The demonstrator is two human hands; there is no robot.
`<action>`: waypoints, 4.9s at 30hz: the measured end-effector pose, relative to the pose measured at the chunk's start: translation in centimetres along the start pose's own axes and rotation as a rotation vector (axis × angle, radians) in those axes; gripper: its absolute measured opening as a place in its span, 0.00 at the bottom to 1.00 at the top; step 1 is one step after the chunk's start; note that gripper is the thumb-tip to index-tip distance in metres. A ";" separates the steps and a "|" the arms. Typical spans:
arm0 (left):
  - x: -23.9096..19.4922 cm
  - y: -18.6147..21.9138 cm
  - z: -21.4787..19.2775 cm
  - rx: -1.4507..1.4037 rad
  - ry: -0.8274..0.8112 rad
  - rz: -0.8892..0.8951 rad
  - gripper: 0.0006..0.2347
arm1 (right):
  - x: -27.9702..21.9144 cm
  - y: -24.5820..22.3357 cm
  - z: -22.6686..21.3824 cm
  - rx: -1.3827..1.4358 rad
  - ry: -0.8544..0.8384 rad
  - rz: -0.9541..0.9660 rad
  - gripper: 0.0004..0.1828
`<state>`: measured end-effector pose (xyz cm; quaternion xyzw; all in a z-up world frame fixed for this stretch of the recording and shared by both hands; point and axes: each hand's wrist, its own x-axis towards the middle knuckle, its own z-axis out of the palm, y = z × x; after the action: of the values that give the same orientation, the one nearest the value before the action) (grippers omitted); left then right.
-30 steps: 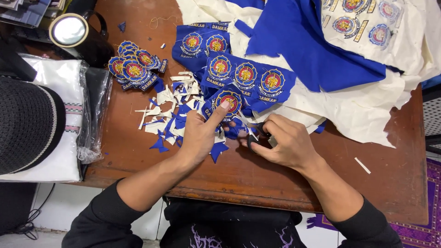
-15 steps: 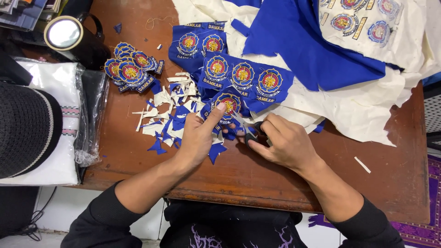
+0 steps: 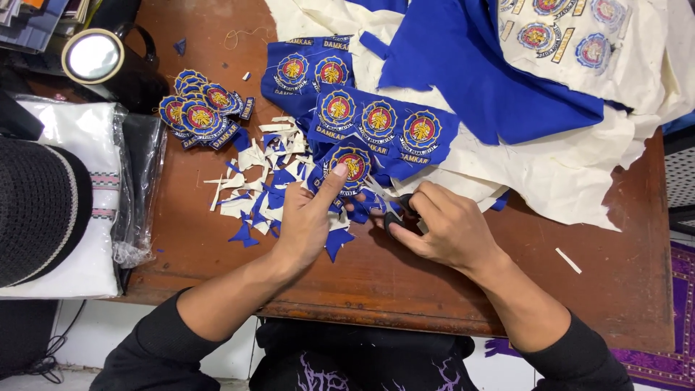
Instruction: Trimming excess fabric from embroidered patches using scissors on a wooden workbench.
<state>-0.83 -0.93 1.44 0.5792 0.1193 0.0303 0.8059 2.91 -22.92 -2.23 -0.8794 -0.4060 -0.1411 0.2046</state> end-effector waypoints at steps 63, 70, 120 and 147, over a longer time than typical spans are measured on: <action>0.3 -2.4 -0.1 -0.078 -0.165 -0.365 0.13 | 1.1 -0.9 0.0 1.214 0.122 0.527 0.08; 0.1 -0.3 0.5 -0.050 -0.210 -0.311 0.12 | 0.6 -0.7 0.0 1.168 0.119 0.470 0.10; -0.8 1.3 0.5 0.005 0.026 -0.111 0.11 | -1.3 -0.5 0.8 1.278 -0.431 0.424 0.22; -1.2 -1.8 -0.4 0.033 -0.162 -0.097 0.10 | 0.5 -2.1 -0.2 1.302 -0.379 0.337 0.34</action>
<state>-2.27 -1.40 -0.19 0.5867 0.0821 -0.0576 0.8036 1.55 -21.50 -1.31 -0.6385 -0.2948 0.3204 0.6346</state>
